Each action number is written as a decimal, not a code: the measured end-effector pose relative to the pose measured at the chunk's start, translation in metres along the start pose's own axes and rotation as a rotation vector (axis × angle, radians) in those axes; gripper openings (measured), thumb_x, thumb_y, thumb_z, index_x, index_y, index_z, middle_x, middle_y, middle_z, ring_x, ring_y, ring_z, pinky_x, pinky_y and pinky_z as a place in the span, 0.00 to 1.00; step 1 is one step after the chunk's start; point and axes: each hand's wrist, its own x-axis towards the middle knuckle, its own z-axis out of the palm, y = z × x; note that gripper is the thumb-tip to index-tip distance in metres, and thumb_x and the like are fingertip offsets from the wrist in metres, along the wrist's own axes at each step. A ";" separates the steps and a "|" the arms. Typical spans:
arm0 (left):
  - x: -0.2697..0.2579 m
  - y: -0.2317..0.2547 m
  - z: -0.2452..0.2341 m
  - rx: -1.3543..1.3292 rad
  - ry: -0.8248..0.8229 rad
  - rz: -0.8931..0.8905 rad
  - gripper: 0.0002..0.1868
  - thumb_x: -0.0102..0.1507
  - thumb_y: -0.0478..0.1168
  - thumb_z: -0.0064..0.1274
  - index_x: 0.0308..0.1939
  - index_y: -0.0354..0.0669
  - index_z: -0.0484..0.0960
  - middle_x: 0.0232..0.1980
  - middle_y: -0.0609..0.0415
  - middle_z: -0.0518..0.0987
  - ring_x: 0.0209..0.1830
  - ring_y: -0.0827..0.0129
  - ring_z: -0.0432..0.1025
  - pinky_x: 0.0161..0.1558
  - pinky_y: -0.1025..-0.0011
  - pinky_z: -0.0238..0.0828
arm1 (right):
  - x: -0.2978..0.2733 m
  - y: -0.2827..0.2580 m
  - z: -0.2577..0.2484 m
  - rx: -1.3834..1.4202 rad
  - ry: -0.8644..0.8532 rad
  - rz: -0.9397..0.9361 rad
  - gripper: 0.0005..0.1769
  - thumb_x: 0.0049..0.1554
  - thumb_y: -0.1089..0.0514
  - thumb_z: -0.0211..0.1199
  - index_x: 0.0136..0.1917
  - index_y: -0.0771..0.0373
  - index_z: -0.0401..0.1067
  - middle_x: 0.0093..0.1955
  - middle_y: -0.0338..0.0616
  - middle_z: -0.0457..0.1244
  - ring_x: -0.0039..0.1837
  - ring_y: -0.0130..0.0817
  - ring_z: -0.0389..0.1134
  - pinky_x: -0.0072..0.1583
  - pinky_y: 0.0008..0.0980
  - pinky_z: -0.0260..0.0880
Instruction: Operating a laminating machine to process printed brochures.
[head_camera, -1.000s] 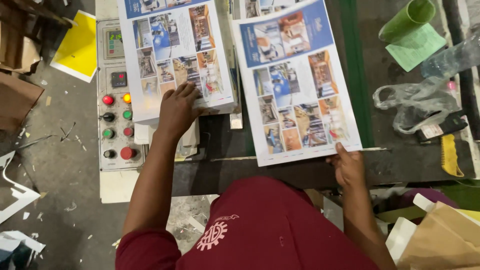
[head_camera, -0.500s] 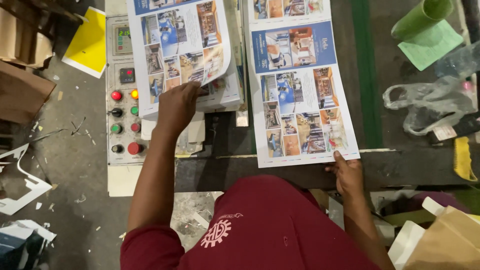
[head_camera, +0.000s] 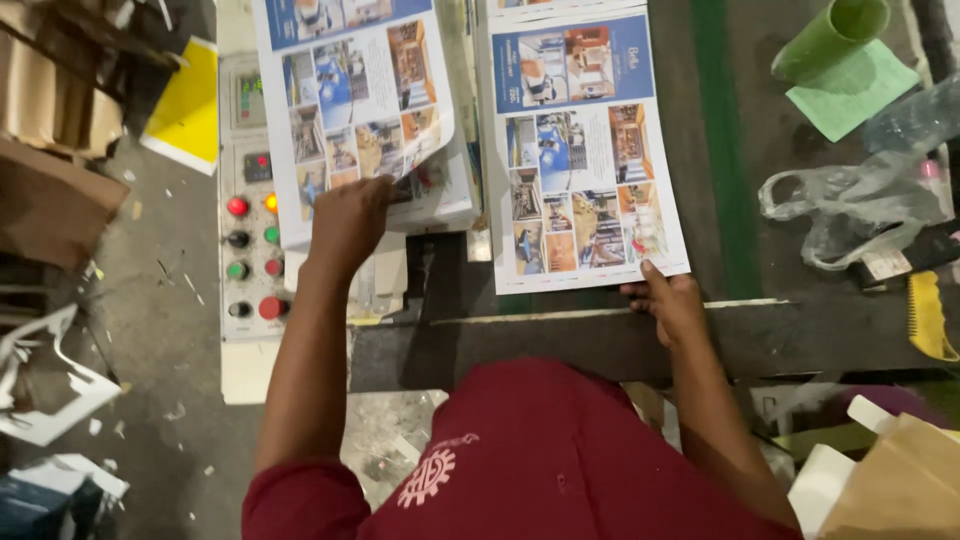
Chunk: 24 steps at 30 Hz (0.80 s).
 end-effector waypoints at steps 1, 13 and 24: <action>-0.002 -0.007 0.008 0.087 -0.046 -0.036 0.05 0.64 0.36 0.56 0.43 0.44 0.86 0.36 0.48 0.84 0.33 0.51 0.78 0.34 0.56 0.73 | 0.004 -0.004 0.000 0.024 0.017 0.065 0.19 0.64 0.54 0.62 0.65 0.66 0.69 0.50 0.45 0.70 0.44 0.33 0.73 0.39 0.31 0.69; 0.025 -0.012 -0.019 0.075 -0.047 -0.238 0.04 0.62 0.41 0.63 0.36 0.46 0.87 0.32 0.47 0.83 0.30 0.51 0.78 0.34 0.61 0.73 | 0.026 0.038 -0.007 -0.110 -0.084 0.073 0.24 0.62 0.54 0.60 0.70 0.62 0.70 0.52 0.47 0.73 0.43 0.30 0.73 0.42 0.28 0.71; 0.016 -0.105 -0.077 -0.480 0.122 -0.813 0.16 0.73 0.44 0.59 0.44 0.29 0.81 0.34 0.56 0.74 0.30 0.74 0.64 0.32 0.71 0.59 | 0.035 0.040 0.083 0.011 -0.510 0.049 0.24 0.62 0.54 0.60 0.70 0.61 0.70 0.52 0.39 0.73 0.43 0.24 0.72 0.41 0.24 0.69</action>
